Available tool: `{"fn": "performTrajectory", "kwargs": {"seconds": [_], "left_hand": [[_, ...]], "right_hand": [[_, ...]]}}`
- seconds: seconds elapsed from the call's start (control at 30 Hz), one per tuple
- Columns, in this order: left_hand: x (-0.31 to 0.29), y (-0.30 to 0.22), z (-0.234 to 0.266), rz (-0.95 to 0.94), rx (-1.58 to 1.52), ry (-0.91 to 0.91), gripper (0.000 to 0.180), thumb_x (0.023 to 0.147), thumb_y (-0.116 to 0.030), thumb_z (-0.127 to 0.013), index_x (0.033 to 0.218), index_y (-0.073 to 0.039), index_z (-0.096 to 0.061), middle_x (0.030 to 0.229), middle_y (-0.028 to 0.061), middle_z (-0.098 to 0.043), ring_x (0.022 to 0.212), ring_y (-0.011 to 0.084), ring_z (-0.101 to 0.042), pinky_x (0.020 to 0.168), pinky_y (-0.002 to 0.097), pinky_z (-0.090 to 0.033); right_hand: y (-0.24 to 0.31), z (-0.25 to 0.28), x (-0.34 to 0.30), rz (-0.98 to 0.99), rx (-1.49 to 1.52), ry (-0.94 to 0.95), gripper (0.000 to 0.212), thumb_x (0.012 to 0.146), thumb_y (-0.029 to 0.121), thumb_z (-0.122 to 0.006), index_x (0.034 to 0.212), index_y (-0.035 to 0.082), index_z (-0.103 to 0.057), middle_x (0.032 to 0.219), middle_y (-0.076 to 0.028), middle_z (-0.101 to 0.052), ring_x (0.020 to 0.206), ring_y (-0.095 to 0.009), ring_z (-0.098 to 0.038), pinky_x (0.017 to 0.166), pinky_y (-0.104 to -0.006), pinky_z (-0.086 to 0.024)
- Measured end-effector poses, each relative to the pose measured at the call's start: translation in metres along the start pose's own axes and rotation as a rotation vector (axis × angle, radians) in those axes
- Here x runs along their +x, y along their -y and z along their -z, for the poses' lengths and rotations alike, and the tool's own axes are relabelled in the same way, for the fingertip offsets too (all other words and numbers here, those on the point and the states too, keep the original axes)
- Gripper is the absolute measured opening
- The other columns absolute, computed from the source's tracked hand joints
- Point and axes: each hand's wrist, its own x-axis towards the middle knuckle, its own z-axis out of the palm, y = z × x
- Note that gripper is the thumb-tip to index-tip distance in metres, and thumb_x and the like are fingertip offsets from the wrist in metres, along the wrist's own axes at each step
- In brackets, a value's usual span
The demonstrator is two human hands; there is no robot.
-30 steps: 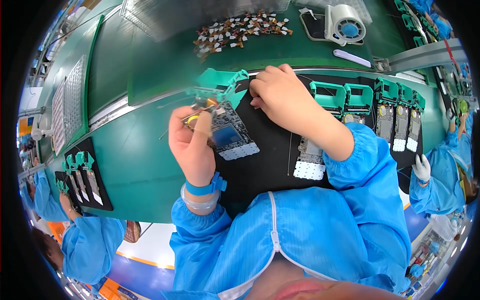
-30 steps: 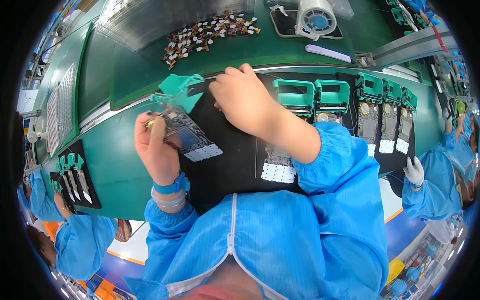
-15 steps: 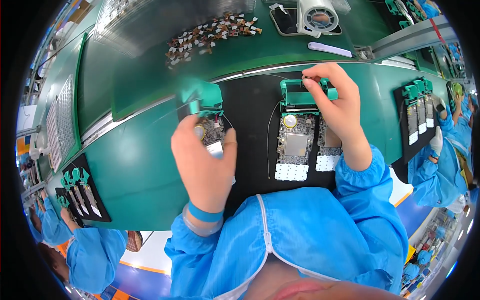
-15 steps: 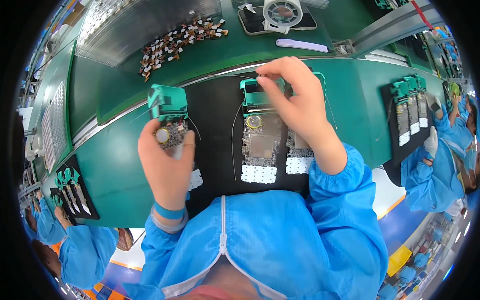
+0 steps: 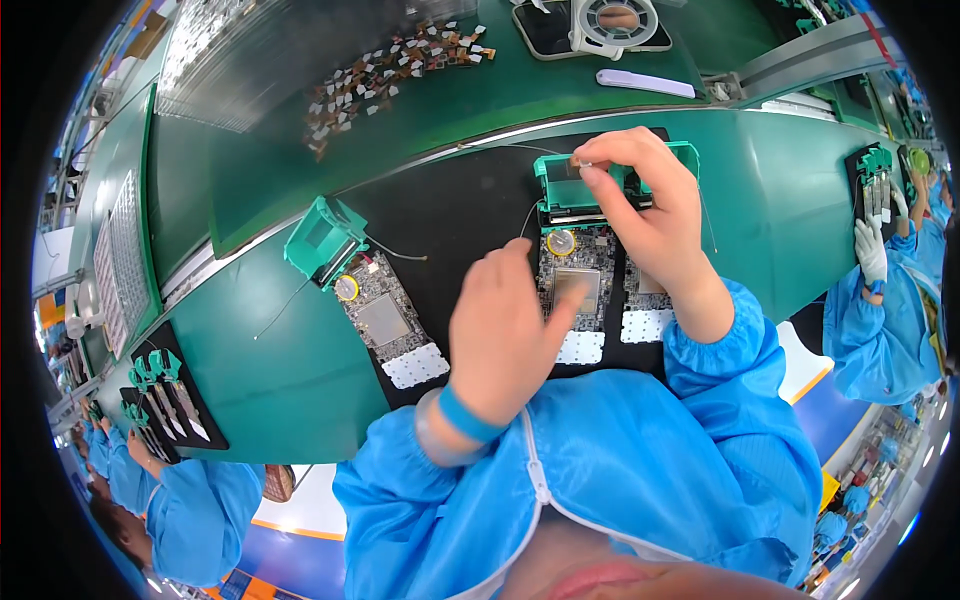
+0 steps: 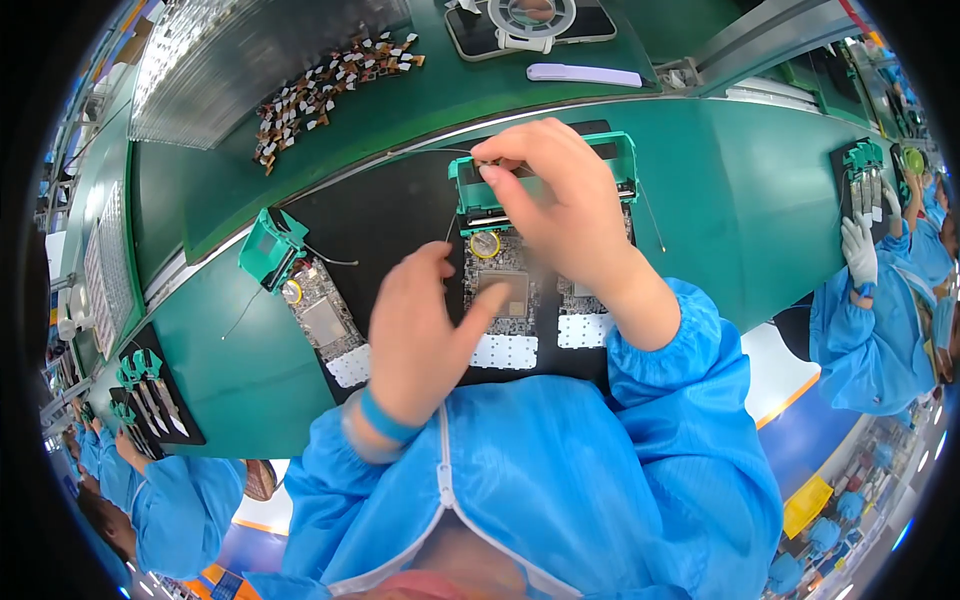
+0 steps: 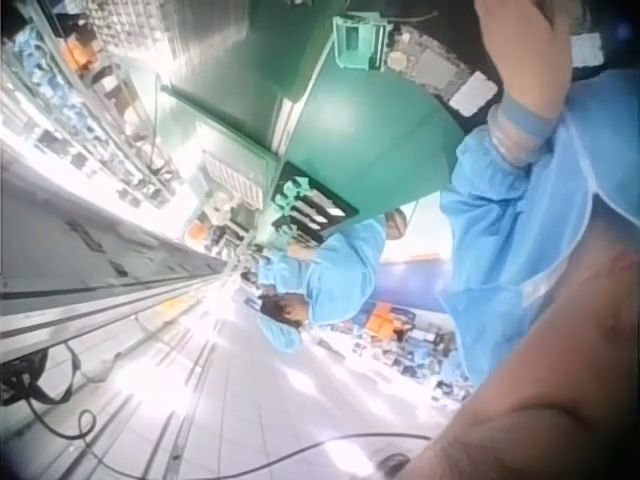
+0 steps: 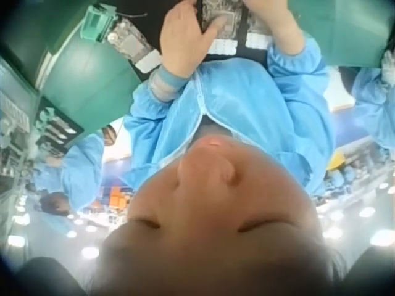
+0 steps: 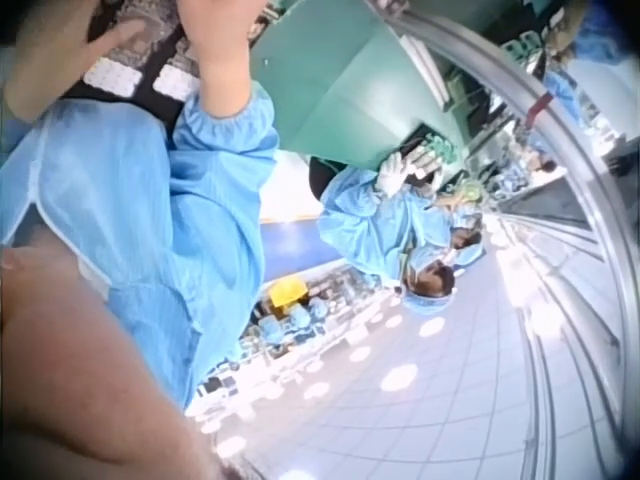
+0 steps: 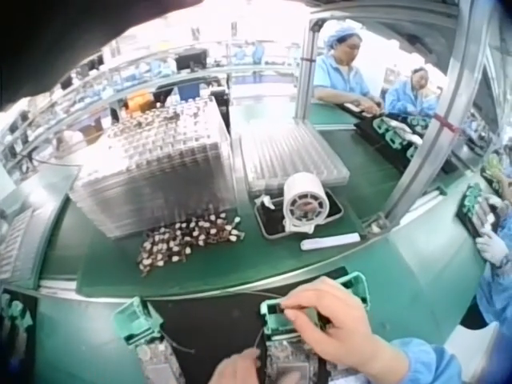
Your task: The person assembles small electronic components onto circuit boards by hand, taking them from a tray and placing them onto circuit boards on a conveyor belt.
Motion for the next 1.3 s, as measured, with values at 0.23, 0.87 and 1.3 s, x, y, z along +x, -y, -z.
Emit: {"fn": "performTrajectory", "kwargs": {"seconds": [0.23,0.87,1.3], "left_hand": [[0.010,0.005,-0.021,0.160,-0.297,0.149,0.048,0.073,-0.023,-0.072,0.106,0.002,-0.047,0.086,0.0175,-0.058,0.079,0.0313,-0.058,0.067,0.0384,-0.046],[0.012,0.018,0.012,0.355,-1.121,0.057,0.024,0.079,0.002,-0.065,0.100,-0.002,-0.053,0.088,0.0008,-0.057,0.082,0.0044,-0.052,0.071,0.0176,-0.041],[0.012,0.017,0.011,0.351,-1.152,0.050,0.024,0.079,0.003,-0.064,0.099,-0.002,-0.053,0.085,-0.0011,-0.056,0.077,0.0027,-0.049,0.068,0.0169,-0.039]], "right_hand": [[0.007,-0.001,-0.002,-0.119,0.122,0.021,0.016,0.079,-0.007,-0.059,0.093,0.000,-0.061,0.092,-0.010,-0.064,0.085,-0.020,-0.059,0.076,-0.0293,-0.046],[0.023,-0.001,0.000,0.084,0.218,0.189,0.020,0.072,-0.004,-0.064,0.091,0.004,-0.067,0.083,-0.007,-0.063,0.080,-0.022,-0.054,0.072,-0.0324,-0.043],[0.026,0.000,-0.001,0.052,0.207,0.235,0.024,0.070,-0.007,-0.062,0.091,0.005,-0.067,0.080,-0.006,-0.060,0.079,-0.022,-0.052,0.070,-0.0322,-0.042]]}}
